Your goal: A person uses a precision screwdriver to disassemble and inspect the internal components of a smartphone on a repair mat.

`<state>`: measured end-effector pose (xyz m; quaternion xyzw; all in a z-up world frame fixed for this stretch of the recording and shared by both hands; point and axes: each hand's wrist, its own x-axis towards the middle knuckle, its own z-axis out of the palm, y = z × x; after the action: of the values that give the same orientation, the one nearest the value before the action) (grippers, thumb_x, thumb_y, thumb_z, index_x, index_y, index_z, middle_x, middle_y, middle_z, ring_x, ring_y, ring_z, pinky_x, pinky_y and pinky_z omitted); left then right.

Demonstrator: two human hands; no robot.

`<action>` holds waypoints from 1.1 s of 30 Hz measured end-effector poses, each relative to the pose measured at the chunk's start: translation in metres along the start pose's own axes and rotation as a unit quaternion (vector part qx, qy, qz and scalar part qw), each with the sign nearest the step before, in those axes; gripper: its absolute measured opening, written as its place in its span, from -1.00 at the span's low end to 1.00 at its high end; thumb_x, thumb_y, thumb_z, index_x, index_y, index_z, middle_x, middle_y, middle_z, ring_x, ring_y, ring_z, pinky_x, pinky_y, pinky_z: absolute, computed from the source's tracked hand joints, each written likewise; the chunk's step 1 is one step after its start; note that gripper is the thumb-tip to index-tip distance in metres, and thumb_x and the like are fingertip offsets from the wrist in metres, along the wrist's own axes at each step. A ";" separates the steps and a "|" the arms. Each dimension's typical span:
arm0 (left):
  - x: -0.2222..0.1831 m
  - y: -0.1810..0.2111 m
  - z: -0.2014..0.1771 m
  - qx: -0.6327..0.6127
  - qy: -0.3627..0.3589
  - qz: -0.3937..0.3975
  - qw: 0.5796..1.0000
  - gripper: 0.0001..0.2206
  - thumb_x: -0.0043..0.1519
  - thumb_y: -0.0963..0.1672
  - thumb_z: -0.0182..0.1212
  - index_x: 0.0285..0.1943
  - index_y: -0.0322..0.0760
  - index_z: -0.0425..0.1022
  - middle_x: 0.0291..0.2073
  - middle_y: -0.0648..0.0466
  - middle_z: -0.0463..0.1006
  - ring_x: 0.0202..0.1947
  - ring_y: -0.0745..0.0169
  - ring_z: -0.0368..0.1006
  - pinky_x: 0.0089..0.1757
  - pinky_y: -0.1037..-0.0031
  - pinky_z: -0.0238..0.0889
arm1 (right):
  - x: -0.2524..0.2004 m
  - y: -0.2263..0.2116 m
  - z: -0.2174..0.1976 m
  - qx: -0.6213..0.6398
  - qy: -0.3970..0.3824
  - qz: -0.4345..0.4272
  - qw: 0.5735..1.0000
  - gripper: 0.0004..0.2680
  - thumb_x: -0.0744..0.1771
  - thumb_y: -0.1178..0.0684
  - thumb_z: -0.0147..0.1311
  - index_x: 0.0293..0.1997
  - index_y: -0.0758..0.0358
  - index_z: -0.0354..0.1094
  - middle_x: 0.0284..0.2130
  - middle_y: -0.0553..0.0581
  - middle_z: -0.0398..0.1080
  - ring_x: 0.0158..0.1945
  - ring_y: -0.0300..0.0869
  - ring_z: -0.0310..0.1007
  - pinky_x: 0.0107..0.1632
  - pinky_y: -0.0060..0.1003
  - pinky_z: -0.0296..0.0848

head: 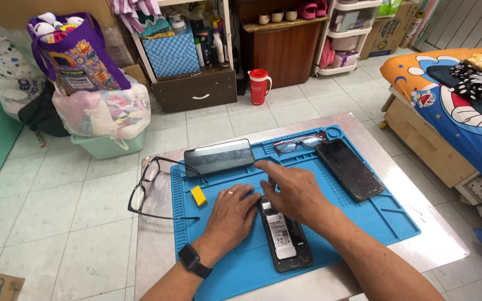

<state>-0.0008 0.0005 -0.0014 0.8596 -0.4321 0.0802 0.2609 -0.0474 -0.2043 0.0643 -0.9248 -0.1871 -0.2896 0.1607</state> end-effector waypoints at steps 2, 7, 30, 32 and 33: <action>-0.001 0.000 0.001 0.006 0.013 0.012 1.000 -0.70 0.38 -0.11 0.12 0.27 -0.18 0.56 0.22 -0.10 0.53 0.29 -0.18 0.36 0.19 -0.04 0.18 | -0.005 0.008 0.009 -0.006 0.009 0.023 1.000 -0.72 0.38 0.18 0.03 0.25 0.10 0.32 -0.63 0.04 0.33 -0.63 -0.04 0.30 -0.57 -0.05 0.15; 0.007 -0.001 -0.006 0.043 -0.028 -0.004 0.999 -0.73 0.38 -0.09 0.11 0.23 -0.02 0.58 0.15 -0.03 0.54 0.31 -0.11 0.39 0.18 0.08 0.22 | 0.004 -0.006 -0.007 0.127 -0.011 0.021 0.992 -0.56 0.27 0.31 0.12 0.32 0.09 0.38 -0.27 0.21 0.65 -0.29 0.12 0.66 -0.23 0.01 0.62; -0.005 -0.013 0.017 0.029 0.071 0.059 0.995 -0.77 0.44 -0.10 0.12 0.24 -0.15 0.50 0.20 -0.11 0.51 0.24 -0.23 0.41 0.08 0.00 0.24 | -0.008 0.010 -0.018 0.051 -0.112 -0.019 0.992 -0.57 0.45 0.33 0.18 0.55 0.34 0.17 -0.08 0.22 0.63 -0.22 0.06 0.64 -0.15 0.01 0.55; -0.004 -0.013 0.017 0.037 0.068 0.062 0.995 -0.77 0.45 -0.09 0.10 0.23 -0.17 0.50 0.18 -0.10 0.51 0.23 -0.22 0.41 0.07 0.02 0.25 | -0.014 0.015 -0.013 -0.001 -0.080 0.024 0.996 -0.61 0.49 0.18 0.37 0.54 0.21 0.36 -0.26 0.17 0.59 -0.28 0.00 0.59 -0.15 -0.09 0.50; -0.005 -0.013 0.018 0.037 0.069 0.061 0.995 -0.77 0.45 -0.09 0.10 0.23 -0.17 0.50 0.18 -0.10 0.51 0.23 -0.22 0.41 0.07 0.02 0.25 | -0.014 0.014 -0.013 -0.002 -0.081 0.024 0.996 -0.61 0.49 0.18 0.37 0.54 0.21 0.36 -0.26 0.17 0.59 -0.28 0.00 0.59 -0.15 -0.09 0.50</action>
<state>0.0047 0.0013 -0.0234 0.8328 -0.4619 0.1706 0.2529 -0.0577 -0.2255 0.0637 -0.9497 -0.1770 -0.2101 0.1502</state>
